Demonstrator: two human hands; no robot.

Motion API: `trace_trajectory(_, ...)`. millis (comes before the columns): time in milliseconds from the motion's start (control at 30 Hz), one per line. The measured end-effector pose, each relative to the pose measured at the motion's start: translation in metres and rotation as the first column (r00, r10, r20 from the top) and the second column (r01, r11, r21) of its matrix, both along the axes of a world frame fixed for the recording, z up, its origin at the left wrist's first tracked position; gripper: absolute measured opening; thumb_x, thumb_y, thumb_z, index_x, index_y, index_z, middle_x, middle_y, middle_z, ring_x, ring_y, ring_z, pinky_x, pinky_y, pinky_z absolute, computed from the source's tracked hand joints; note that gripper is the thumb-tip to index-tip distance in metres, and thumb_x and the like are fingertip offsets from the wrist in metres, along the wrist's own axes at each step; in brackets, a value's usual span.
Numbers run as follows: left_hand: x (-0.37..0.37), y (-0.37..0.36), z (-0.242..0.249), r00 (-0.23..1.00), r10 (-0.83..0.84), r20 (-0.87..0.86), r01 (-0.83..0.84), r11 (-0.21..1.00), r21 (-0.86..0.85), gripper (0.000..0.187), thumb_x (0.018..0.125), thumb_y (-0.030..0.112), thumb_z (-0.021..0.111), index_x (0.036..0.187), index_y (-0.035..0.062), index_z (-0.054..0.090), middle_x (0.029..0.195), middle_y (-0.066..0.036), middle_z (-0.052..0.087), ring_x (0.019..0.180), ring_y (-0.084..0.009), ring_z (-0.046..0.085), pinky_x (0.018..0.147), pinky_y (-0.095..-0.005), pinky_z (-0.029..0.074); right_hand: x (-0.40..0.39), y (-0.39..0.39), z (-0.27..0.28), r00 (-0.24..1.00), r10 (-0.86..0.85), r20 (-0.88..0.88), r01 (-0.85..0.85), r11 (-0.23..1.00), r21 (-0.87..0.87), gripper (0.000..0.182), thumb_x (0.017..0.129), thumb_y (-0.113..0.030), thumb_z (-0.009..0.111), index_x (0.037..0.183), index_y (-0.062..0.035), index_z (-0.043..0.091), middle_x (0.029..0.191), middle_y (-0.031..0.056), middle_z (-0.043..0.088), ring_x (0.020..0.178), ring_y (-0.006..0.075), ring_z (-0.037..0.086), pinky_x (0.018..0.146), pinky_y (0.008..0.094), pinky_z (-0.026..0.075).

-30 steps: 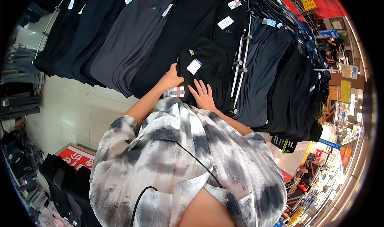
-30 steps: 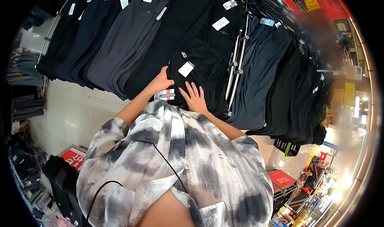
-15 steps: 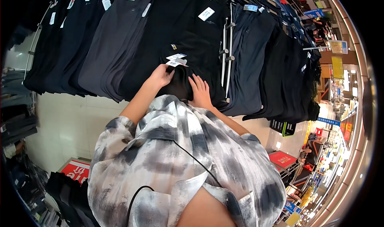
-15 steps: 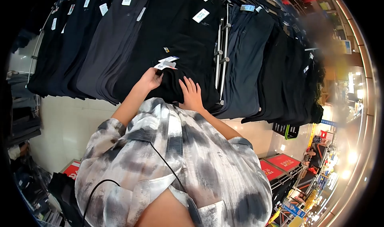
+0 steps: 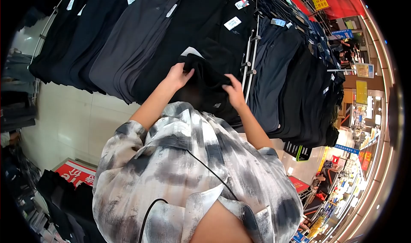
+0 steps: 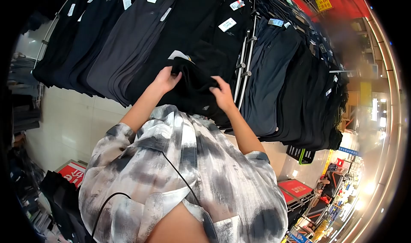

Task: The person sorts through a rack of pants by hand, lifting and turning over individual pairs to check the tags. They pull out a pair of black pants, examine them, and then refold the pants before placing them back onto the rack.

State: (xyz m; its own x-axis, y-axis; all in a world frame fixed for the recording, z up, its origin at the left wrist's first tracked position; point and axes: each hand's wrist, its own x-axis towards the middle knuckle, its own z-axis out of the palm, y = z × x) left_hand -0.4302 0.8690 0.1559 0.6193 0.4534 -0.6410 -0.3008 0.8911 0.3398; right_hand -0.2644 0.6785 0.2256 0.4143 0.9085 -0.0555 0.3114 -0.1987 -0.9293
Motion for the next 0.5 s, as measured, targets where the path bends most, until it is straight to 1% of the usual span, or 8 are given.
trace_trajectory(33, -0.004, -0.004, 0.005, 0.998, -0.048, -0.048, 0.053, 0.991, 0.124, 0.026, 0.098, 0.012, 0.049, 0.123, 0.0036, 0.053, 0.124, -0.014, 0.055, 0.109, -0.0252, 0.058, 0.09, -0.0393, 0.056, 0.005, 0.004, 0.01, 1.0, -0.019, -0.002, 0.019, 0.997, 0.076, 0.04, 0.078, -0.002, 0.059, 0.117, 0.0007, 0.06, 0.093, 0.0026, 0.061, 0.09, 0.0114, 0.054, 0.082, 0.0248, 0.044)
trace_trajectory(100, -0.004, -0.015, 0.019, 0.928, 0.082, -0.364, 0.083, 0.906, 0.416, 0.047, 0.089, 0.01, 0.062, 0.135, 0.007, 0.051, 0.129, -0.015, 0.055, 0.112, -0.0272, 0.058, 0.093, -0.0413, 0.052, 0.018, 0.012, 0.04, 0.994, -0.002, -0.107, 0.005, 1.0, 0.029, 0.04, 0.076, -0.003, 0.055, 0.115, 0.0001, 0.061, 0.094, 0.0002, 0.058, 0.091, 0.01, 0.052, 0.083, 0.0221, 0.04)
trace_trajectory(167, -0.005, -0.007, -0.027, 0.955, 0.194, -0.222, 0.142, 0.359, 0.923, 0.054, 0.085, 0.007, 0.066, 0.137, 0.0054, 0.05, 0.132, -0.016, 0.055, 0.12, -0.0272, 0.055, 0.099, -0.0397, 0.049, 0.025, 0.027, 0.057, 0.98, 0.026, -0.196, -0.001, 0.992, 0.128, 0.042, 0.076, -0.005, 0.051, 0.117, -0.0008, 0.061, 0.106, 0.0007, 0.06, 0.1, 0.0101, 0.053, 0.089, 0.0219, 0.039)
trace_trajectory(233, -0.016, -0.012, 0.005, 0.978, -0.185, -0.099, 0.195, 0.634, 0.749, 0.056, 0.092, 0.016, 0.059, 0.144, 0.002, 0.045, 0.141, -0.014, 0.052, 0.132, -0.0245, 0.047, 0.11, -0.0357, 0.039, 0.032, 0.036, 0.065, 0.911, 0.024, -0.412, 0.015, 0.996, 0.092, 0.044, 0.078, -0.01, 0.051, 0.121, -0.0037, 0.06, 0.109, 0.0037, 0.061, 0.099, 0.0141, 0.058, 0.089, 0.0255, 0.045)
trace_trajectory(300, -0.023, -0.02, 0.048, 0.891, -0.392, 0.229, 0.236, 0.831, 0.504, 0.056, 0.097, 0.022, 0.055, 0.147, -0.0004, 0.042, 0.145, -0.012, 0.051, 0.136, -0.023, 0.045, 0.114, -0.0353, 0.034, 0.028, 0.046, 0.077, 0.865, -0.124, -0.486, 0.145, 0.989, 0.006, 0.041, 0.082, -0.012, 0.051, 0.122, -0.0055, 0.059, 0.111, 0.0045, 0.062, 0.102, 0.0158, 0.06, 0.092, 0.0285, 0.047)
trace_trajectory(333, -0.021, -0.023, 0.052, 0.847, -0.439, 0.3, 0.311, 0.866, 0.392, 0.06, 0.101, 0.03, 0.048, 0.151, -0.0009, 0.035, 0.155, -0.012, 0.039, 0.142, -0.0226, 0.038, 0.118, -0.0377, 0.029, 0.027, 0.05, 0.08, 0.813, -0.187, -0.551, 0.214, 0.977, -0.015, 0.032, 0.09, -0.017, 0.058, 0.12, -0.0064, 0.062, 0.11, 0.0049, 0.066, 0.103, 0.0159, 0.061, 0.093, 0.0294, 0.047)
trace_trajectory(433, -0.016, -0.036, 0.035, 0.823, -0.481, 0.303, 0.226, 0.765, 0.603, 0.062, 0.101, 0.033, 0.051, 0.151, -0.0011, 0.036, 0.152, -0.013, 0.043, 0.142, -0.0219, 0.038, 0.118, -0.0363, 0.028, 0.032, 0.06, 0.083, 0.653, -0.356, -0.669, 0.345, 0.926, -0.156, 0.038, 0.094, -0.03, 0.063, 0.124, -0.0066, 0.063, 0.118, 0.0077, 0.067, 0.108, 0.021, 0.063, 0.096, 0.0337, 0.048)
trace_trajectory(500, -0.013, -0.035, 0.027, 0.873, -0.484, 0.056, 0.25, 0.544, 0.801, 0.058, 0.095, 0.028, 0.066, 0.141, -0.0028, 0.048, 0.136, -0.012, 0.057, 0.128, -0.02, 0.052, 0.111, -0.0343, 0.038, 0.035, 0.062, 0.086, 0.653, -0.364, -0.665, 0.311, 0.928, -0.202, 0.053, 0.095, -0.041, 0.064, 0.131, -0.0036, 0.06, 0.128, 0.0092, 0.066, 0.116, 0.023, 0.063, 0.098, 0.0369, 0.05)
